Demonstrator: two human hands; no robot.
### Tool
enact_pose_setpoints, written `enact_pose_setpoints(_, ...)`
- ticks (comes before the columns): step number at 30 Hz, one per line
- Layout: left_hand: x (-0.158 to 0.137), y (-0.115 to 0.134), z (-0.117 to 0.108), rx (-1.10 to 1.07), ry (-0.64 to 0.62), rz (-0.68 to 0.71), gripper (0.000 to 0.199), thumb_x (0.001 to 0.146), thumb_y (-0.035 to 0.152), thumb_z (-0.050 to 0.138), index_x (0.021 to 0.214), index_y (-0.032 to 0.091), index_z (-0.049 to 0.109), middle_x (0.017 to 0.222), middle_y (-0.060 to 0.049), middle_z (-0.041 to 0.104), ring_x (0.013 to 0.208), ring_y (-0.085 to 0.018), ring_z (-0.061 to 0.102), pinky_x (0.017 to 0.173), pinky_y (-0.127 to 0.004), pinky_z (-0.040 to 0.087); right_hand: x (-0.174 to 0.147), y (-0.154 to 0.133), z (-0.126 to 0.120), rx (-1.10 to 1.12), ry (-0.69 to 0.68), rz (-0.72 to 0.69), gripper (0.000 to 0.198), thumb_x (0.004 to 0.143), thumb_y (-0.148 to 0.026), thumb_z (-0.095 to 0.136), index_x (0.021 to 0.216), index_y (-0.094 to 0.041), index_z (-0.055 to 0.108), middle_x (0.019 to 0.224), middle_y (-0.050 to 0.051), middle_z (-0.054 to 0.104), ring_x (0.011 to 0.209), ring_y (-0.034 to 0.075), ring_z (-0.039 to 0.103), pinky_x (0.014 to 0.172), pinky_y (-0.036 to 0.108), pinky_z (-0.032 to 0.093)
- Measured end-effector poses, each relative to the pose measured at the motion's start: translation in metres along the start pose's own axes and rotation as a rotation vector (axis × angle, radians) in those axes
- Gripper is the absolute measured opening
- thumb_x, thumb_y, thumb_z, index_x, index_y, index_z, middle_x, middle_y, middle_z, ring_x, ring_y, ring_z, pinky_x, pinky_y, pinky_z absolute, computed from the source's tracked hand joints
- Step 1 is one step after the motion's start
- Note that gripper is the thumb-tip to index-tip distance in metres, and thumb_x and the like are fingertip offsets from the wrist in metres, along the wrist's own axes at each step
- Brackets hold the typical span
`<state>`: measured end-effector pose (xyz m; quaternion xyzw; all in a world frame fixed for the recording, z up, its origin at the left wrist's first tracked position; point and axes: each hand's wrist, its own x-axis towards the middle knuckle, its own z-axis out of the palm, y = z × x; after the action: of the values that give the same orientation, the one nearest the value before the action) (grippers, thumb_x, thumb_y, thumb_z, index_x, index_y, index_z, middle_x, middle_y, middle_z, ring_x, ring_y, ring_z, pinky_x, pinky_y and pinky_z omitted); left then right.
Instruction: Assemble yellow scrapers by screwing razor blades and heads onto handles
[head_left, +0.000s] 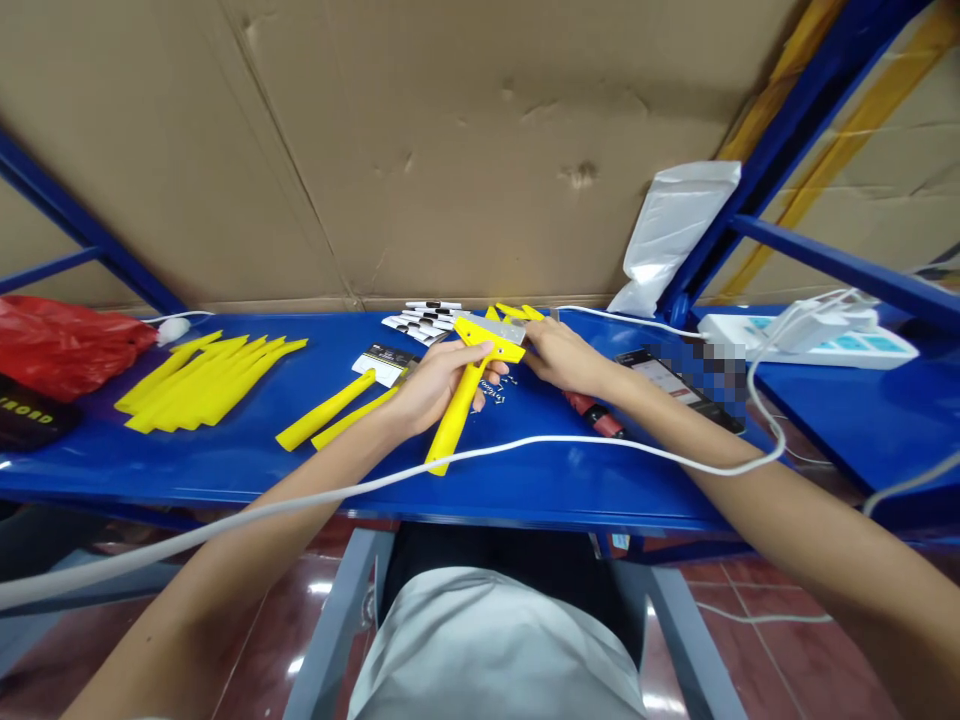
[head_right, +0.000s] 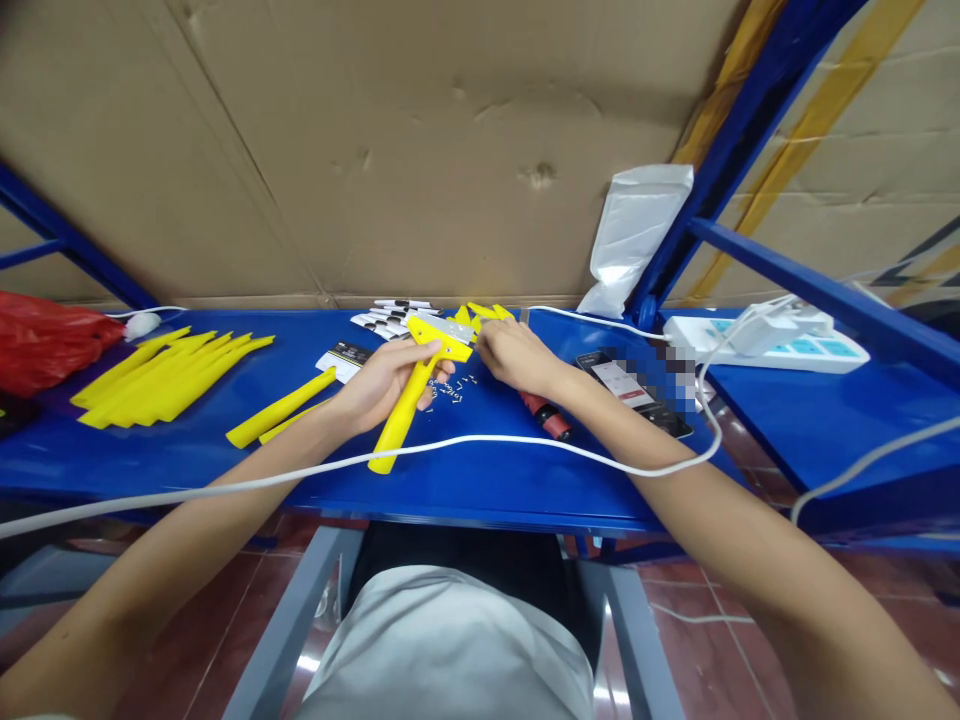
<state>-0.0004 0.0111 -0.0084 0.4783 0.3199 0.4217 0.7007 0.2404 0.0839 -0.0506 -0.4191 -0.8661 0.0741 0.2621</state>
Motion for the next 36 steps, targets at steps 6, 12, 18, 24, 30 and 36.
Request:
enact_pose_setpoints(6,-0.001,-0.002,0.001,0.058,-0.050,-0.084,0.015,0.099,0.024,0.075,0.099,0.010,0.073,0.089,-0.013,0.077,0.072,-0.017,0.070,0.045,-0.021,0.052,-0.003,-0.022,-0.020,0.354,0.335,0.091,0.028,0.106,-0.053,0.063,0.102,-0.025,0.066,0.104,0.009,0.081,0.094,0.026,0.074,0.091,0.043,0.058)
enact_pose_setpoints(12,-0.001,-0.007,0.001,0.100,-0.082,-0.134,0.017,0.099,0.026,0.077,0.096,0.009,0.075,0.092,-0.016,0.079,0.074,-0.017,0.071,0.046,-0.020,0.052,-0.006,-0.051,-0.033,0.633,0.390,0.068,0.035,0.092,-0.059,0.082,0.103,-0.026,0.077,0.102,0.006,0.081,0.095,0.026,0.075,0.093,0.043,0.061)
enact_pose_setpoints(18,-0.004,-0.005,0.006,0.150,-0.116,-0.155,0.023,0.098,0.028,0.079,0.093,0.006,0.077,0.093,-0.017,0.079,0.064,-0.016,0.069,0.044,-0.024,0.054,-0.008,-0.064,-0.029,0.642,0.238,-0.014,0.023,0.092,-0.051,0.083,0.091,-0.027,0.082,0.102,0.005,0.084,0.100,0.027,0.075,0.095,0.045,0.058)
enact_pose_setpoints(24,-0.004,-0.011,0.006,0.193,-0.136,-0.146,0.027,0.096,0.033,0.083,0.093,0.006,0.078,0.095,-0.019,0.079,0.071,-0.019,0.072,0.043,-0.025,0.057,-0.007,-0.060,-0.018,0.697,0.137,0.026,0.025,0.088,-0.053,0.085,0.087,-0.028,0.082,0.109,0.006,0.082,0.111,0.029,0.074,0.103,0.049,0.058)
enact_pose_setpoints(30,-0.003,-0.014,0.006,0.216,-0.124,-0.139,0.023,0.095,0.030,0.083,0.095,0.008,0.076,0.096,-0.019,0.080,0.077,-0.022,0.076,0.044,-0.024,0.057,-0.008,-0.063,-0.011,0.920,0.028,0.224,0.031,0.077,-0.049,0.093,0.086,-0.023,0.078,0.097,0.005,0.079,0.093,0.022,0.072,0.092,0.043,0.058)
enact_pose_setpoints(36,-0.003,-0.013,0.006,0.240,-0.113,-0.126,0.024,0.097,0.030,0.082,0.100,0.008,0.074,0.097,-0.018,0.081,0.077,-0.020,0.075,0.045,-0.024,0.058,-0.010,-0.070,-0.012,1.049,0.058,0.338,0.048,0.071,-0.047,0.098,0.103,-0.024,0.071,0.102,0.002,0.078,0.094,0.021,0.072,0.090,0.040,0.057)
